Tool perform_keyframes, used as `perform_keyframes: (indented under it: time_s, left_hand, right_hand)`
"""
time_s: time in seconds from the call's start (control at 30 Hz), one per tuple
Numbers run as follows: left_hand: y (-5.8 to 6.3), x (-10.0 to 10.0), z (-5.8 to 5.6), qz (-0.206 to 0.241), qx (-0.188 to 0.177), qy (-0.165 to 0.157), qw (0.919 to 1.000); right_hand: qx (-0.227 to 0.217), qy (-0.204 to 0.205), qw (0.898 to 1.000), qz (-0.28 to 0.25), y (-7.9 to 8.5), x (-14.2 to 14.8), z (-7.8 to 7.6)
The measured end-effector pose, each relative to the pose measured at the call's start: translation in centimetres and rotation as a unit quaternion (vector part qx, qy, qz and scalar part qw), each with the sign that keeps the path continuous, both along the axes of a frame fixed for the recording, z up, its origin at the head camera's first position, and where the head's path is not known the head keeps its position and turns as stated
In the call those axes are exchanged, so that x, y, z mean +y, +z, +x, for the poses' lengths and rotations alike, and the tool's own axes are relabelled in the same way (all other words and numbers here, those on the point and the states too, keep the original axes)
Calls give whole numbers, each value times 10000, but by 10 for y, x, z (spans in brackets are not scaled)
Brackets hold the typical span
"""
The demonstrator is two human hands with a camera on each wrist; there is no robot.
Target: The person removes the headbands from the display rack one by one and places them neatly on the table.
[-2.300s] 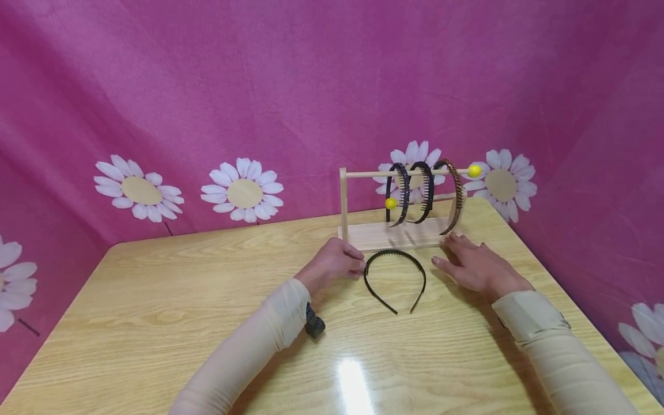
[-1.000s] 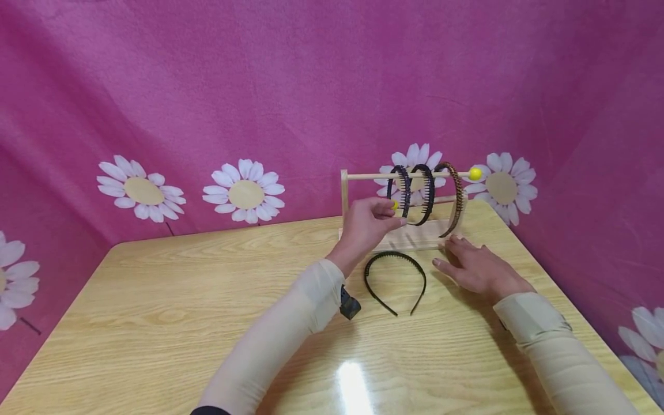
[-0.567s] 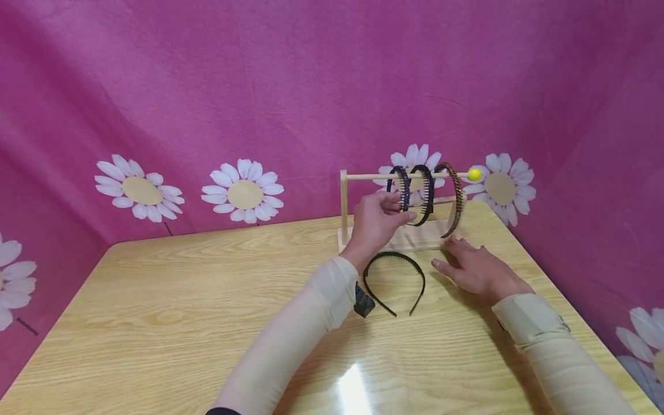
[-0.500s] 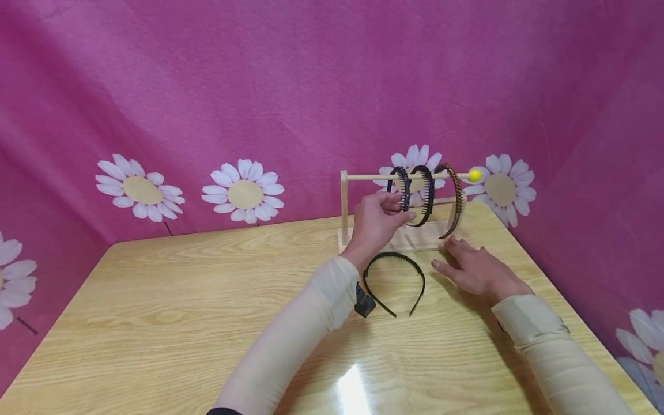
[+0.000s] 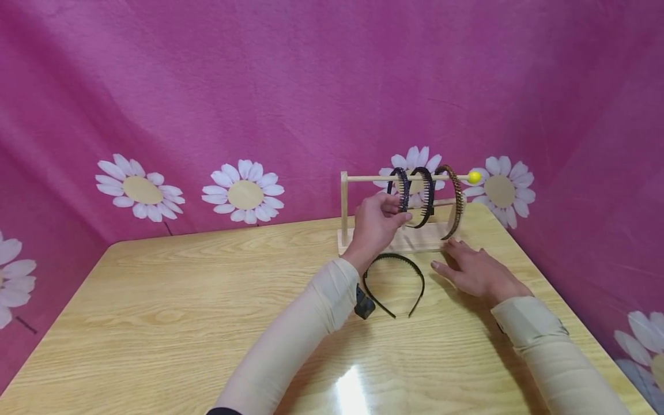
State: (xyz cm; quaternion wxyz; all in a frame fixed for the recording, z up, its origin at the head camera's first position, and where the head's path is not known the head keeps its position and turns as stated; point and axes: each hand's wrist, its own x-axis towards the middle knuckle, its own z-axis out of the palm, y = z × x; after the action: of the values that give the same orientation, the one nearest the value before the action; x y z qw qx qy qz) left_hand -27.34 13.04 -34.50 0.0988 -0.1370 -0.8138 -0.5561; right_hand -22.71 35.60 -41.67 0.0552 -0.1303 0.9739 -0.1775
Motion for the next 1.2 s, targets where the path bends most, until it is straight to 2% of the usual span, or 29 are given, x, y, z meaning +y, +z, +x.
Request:
perform_keyframes:
  time_s: [0.2,0.5,0.63,0.97,1.2]
  left_hand:
    - [3,0,-1,144,144,-117,9997]
    - [8,-1,-1,-21,188,-75,9998]
    - [10,-2,-3,47,201,-118,9997]
    - [24,-9,-5,218,284,-175,9992]
    - [32,-12,-6,603,201,-273,9976]
  right_hand:
    - [65,-3,10000,72,0,1,1]
    - [85,-2,10000,37,0,0,1]
    - [91,-6,10000,39,0,1,1]
    - [94,19,9999,96,0,1,0]
    - [94,48,9999,75,0,0,0]
